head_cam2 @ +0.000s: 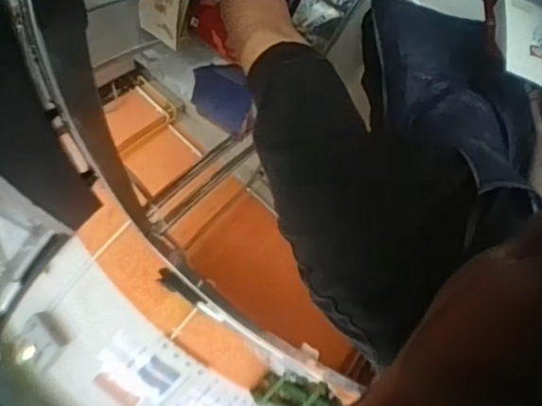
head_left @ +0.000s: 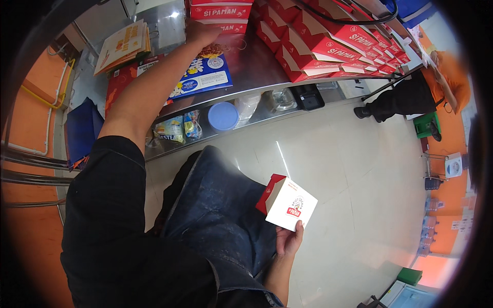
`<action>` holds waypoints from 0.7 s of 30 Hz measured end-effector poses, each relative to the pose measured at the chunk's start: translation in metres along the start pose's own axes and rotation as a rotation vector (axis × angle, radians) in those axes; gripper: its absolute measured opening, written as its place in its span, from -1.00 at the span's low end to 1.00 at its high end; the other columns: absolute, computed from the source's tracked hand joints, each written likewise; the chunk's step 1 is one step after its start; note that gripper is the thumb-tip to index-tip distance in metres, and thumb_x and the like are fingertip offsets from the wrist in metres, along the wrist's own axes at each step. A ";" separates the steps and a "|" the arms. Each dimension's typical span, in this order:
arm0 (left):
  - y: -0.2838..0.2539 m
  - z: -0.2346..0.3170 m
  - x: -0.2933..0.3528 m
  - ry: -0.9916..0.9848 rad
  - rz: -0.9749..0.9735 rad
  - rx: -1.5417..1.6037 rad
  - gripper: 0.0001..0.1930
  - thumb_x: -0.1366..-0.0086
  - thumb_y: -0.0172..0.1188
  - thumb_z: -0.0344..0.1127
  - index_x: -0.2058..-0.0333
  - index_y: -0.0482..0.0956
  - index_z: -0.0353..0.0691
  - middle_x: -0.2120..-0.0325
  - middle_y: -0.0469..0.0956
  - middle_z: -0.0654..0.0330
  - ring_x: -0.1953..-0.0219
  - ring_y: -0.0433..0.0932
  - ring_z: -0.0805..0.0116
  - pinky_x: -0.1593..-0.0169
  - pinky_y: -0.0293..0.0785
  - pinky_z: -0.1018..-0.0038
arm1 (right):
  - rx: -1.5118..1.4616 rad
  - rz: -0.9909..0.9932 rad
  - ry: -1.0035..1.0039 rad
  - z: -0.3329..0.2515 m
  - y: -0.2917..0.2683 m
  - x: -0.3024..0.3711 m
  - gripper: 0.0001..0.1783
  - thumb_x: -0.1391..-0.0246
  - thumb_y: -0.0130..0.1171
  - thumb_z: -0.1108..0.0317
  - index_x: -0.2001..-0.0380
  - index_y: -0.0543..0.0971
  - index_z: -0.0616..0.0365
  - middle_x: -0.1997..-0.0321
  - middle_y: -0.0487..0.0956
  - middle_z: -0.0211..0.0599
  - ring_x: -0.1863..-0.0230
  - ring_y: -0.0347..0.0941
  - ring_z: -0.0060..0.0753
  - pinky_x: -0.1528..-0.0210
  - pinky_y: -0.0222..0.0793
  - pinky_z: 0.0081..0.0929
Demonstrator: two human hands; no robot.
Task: The person folds flat cardboard pieces into small red and white boxes labeled 'SI PAMAN' and stacks them on a metal shelf. The person repeatedly picks up flat pieces, folds them into box shapes, and places them on the shelf.
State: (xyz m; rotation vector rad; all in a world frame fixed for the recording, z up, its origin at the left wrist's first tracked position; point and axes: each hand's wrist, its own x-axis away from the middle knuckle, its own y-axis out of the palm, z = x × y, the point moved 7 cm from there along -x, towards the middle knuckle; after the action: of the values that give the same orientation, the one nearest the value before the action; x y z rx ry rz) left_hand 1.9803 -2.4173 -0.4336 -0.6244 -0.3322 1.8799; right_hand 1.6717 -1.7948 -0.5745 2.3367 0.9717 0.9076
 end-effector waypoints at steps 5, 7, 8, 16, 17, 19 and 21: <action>0.032 0.012 -0.005 0.269 0.103 -0.197 -0.09 0.07 0.51 0.11 -0.21 0.45 -0.29 -0.13 0.56 -0.10 -0.15 0.58 -0.01 -0.25 0.49 0.21 | -0.057 0.010 -0.004 -0.003 -0.011 0.009 -0.38 -0.33 0.18 0.11 -0.33 0.32 0.14 -0.30 0.50 -0.19 -0.28 0.47 -0.16 -0.21 0.49 -0.12; 0.046 0.014 -0.007 0.375 0.033 -0.124 -0.09 0.02 0.49 -0.04 -0.30 0.34 -0.21 -0.23 0.43 -0.09 -0.28 0.38 -0.02 -0.36 0.32 0.20 | -0.088 0.057 -0.031 -0.005 -0.008 0.010 -0.39 -0.32 0.18 0.12 -0.32 0.34 0.13 -0.28 0.52 -0.20 -0.26 0.49 -0.18 -0.18 0.50 -0.16; 0.049 0.009 -0.013 0.420 -0.026 -0.046 -0.08 0.00 0.47 -0.12 -0.34 0.29 -0.17 -0.28 0.36 -0.08 -0.35 0.29 -0.03 -0.41 0.24 0.20 | -0.120 0.057 -0.030 -0.006 -0.005 0.007 -0.43 -0.32 0.19 0.13 -0.29 0.37 0.13 -0.26 0.54 -0.22 -0.23 0.51 -0.20 -0.17 0.50 -0.18; 0.023 0.019 0.002 0.538 0.226 0.049 -0.01 -0.08 0.37 0.01 -0.44 0.13 -0.14 -0.44 0.09 -0.20 -0.51 0.00 -0.15 -0.52 0.01 0.12 | -0.215 0.069 -0.036 -0.010 -0.006 0.005 -0.47 -0.31 0.20 0.18 -0.26 0.40 0.09 -0.23 0.56 -0.26 -0.22 0.51 -0.23 -0.18 0.48 -0.19; 0.032 0.023 0.020 0.527 0.098 -0.019 -0.03 -0.11 0.35 0.01 -0.44 0.14 -0.19 -0.43 0.10 -0.22 -0.50 0.01 -0.18 -0.51 -0.01 0.07 | -0.221 0.060 -0.053 -0.011 -0.003 0.008 -0.48 -0.31 0.20 0.18 -0.26 0.41 0.09 -0.23 0.56 -0.27 -0.22 0.51 -0.23 -0.18 0.48 -0.19; 0.047 0.009 0.051 0.423 -0.260 -0.207 -0.07 -0.16 0.31 0.00 -0.42 0.15 -0.28 -0.42 0.14 -0.23 -0.49 0.03 -0.22 -0.50 -0.05 -0.05 | -0.188 0.063 -0.091 -0.014 -0.006 0.009 -0.47 -0.32 0.20 0.15 -0.26 0.40 0.09 -0.23 0.56 -0.27 -0.22 0.51 -0.23 -0.19 0.48 -0.17; 0.023 0.082 0.140 0.635 -0.529 -0.329 -0.15 -0.23 0.25 0.00 -0.39 0.21 -0.32 -0.40 0.20 -0.20 -0.45 0.10 -0.23 -0.49 -0.08 -0.15 | -0.210 0.133 -0.135 -0.010 -0.019 0.019 -0.45 -0.33 0.20 0.15 -0.28 0.37 0.09 -0.24 0.55 -0.25 -0.24 0.49 -0.22 -0.22 0.46 -0.16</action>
State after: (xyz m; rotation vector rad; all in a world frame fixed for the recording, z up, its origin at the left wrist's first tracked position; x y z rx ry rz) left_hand 1.8760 -2.2920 -0.4149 -1.1840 -0.3450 1.0580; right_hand 1.6659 -1.7667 -0.5713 2.2696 0.6407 0.8451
